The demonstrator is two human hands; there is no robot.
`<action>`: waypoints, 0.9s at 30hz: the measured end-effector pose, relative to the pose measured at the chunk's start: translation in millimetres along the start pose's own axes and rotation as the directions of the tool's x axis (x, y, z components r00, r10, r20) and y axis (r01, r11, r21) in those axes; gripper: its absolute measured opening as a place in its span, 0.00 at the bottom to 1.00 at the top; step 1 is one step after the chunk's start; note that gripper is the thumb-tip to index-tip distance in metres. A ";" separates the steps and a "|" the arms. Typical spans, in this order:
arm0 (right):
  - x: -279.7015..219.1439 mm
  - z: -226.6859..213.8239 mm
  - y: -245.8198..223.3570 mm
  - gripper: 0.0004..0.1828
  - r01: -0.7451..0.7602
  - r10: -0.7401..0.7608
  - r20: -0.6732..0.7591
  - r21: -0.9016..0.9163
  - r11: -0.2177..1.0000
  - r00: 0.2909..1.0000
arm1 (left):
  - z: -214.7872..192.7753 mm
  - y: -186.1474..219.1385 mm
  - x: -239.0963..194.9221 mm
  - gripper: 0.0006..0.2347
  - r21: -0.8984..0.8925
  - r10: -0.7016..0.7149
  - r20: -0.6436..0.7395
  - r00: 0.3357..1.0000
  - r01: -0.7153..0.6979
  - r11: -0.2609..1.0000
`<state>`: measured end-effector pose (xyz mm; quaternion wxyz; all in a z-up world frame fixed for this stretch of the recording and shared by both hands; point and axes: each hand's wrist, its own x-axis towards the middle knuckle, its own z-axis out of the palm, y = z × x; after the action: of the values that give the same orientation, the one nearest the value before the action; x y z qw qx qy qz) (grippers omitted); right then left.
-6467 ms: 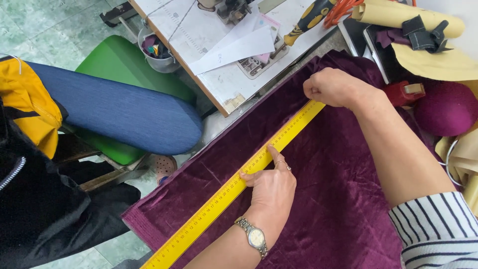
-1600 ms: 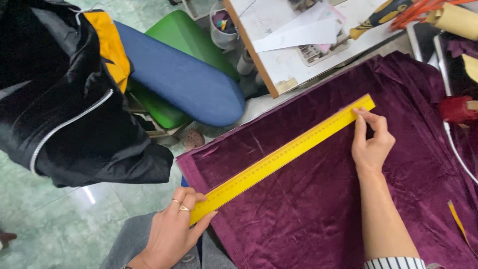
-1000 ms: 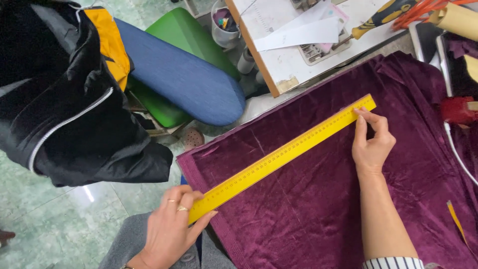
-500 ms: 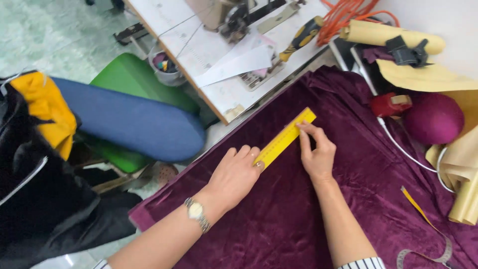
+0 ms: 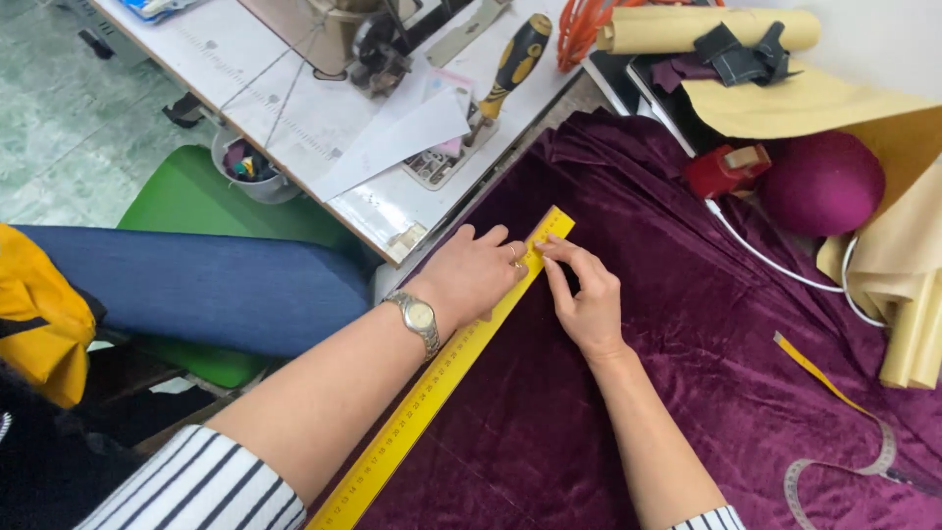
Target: Measuring and marking purple velvet fabric using a measuring tape and a ruler for garment construction.
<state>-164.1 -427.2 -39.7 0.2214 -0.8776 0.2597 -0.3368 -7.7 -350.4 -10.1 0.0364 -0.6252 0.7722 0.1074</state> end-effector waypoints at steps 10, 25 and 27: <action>32.7 -25.5 31.6 0.07 -0.714 0.731 0.024 0.238 0.658 0.682 | 4.9 0.1 13.3 0.34 0.062 0.011 0.193 0.981 -0.023 0.998; 41.7 -10.1 52.8 0.04 -0.874 0.877 0.145 0.248 0.417 0.459 | -21.8 18.3 32.0 0.36 0.135 -0.126 0.329 0.936 0.085 0.987; 40.1 -6.3 60.3 0.03 -0.873 0.877 0.141 0.249 0.418 0.460 | -37.1 22.2 27.2 0.36 0.133 -0.131 0.348 0.928 0.089 0.987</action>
<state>-161.4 -499.0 -50.4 0.4867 -0.5702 0.6273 -0.2110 -32.2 -380.0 23.5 0.2171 -0.6348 0.7214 0.1718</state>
